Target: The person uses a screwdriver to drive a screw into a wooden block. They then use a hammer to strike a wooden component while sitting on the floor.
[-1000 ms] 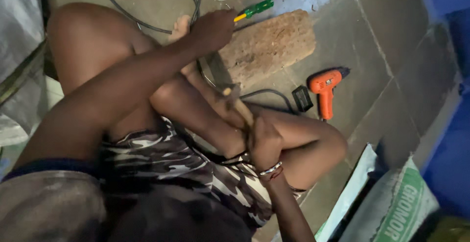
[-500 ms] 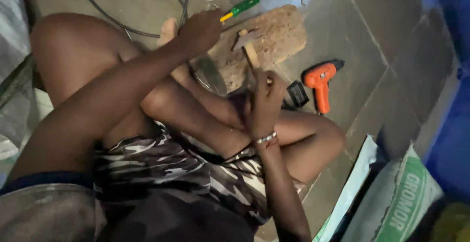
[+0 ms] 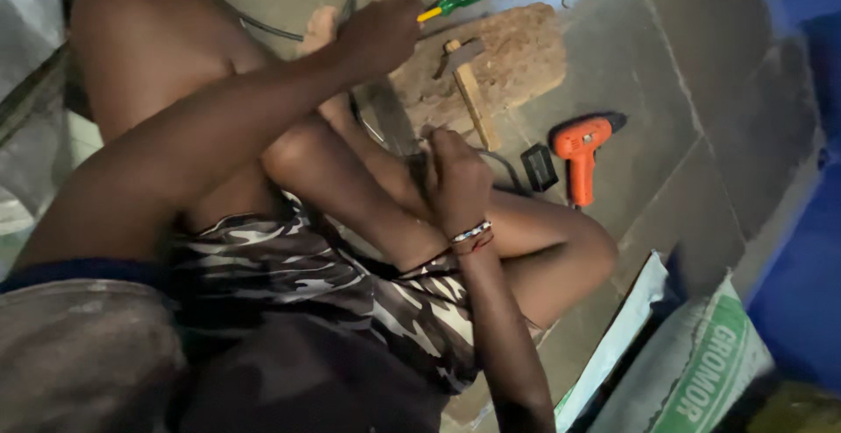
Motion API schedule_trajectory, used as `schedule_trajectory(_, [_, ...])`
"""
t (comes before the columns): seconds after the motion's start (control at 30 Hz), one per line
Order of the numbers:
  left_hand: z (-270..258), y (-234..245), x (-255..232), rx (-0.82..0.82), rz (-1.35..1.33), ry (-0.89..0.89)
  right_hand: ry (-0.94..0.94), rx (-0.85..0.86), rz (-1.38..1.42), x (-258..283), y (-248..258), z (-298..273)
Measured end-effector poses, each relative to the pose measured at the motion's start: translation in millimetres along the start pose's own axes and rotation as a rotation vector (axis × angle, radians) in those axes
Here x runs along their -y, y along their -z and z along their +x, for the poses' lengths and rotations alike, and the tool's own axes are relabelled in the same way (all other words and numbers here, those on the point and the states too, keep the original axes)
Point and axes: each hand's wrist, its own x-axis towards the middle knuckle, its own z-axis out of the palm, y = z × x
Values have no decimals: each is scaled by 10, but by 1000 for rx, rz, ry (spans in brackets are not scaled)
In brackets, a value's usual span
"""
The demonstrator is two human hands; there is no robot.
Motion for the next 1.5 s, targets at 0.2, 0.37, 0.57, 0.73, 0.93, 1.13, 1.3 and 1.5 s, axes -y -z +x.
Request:
schedule_trajectory(0.2, [78, -38, 26, -72, 44, -72, -29, -127, -78, 43, -113, 66])
schedule_trajectory(0.37, [40, 13, -42, -31, 15, -29, 9, 16, -177, 49, -26, 65])
schedule_trajectory(0.57, [71, -71, 9, 24, 64, 87, -39, -25, -168, 71, -103, 39])
schedule_trajectory(0.73, [150, 78, -34, -83, 15, -169, 76, -54, -185, 79, 27, 180])
schedule_trajectory(0.93, [-99, 133, -211, -43, 79, 14, -78, 57, -132, 28, -11, -58])
schedule_trajectory(1.13, [61, 483, -543, -52, -439, -233, -278, -393, 350, -273, 427, 53])
schedule_trajectory(1.3, [-80, 324, -967, 585, -1081, -53, -255, -513, 908, -85, 805, 366])
schedule_trajectory(1.5, [-234, 242, -1062, 780, -730, -326, 3, -480, 917, 171, 1090, 548])
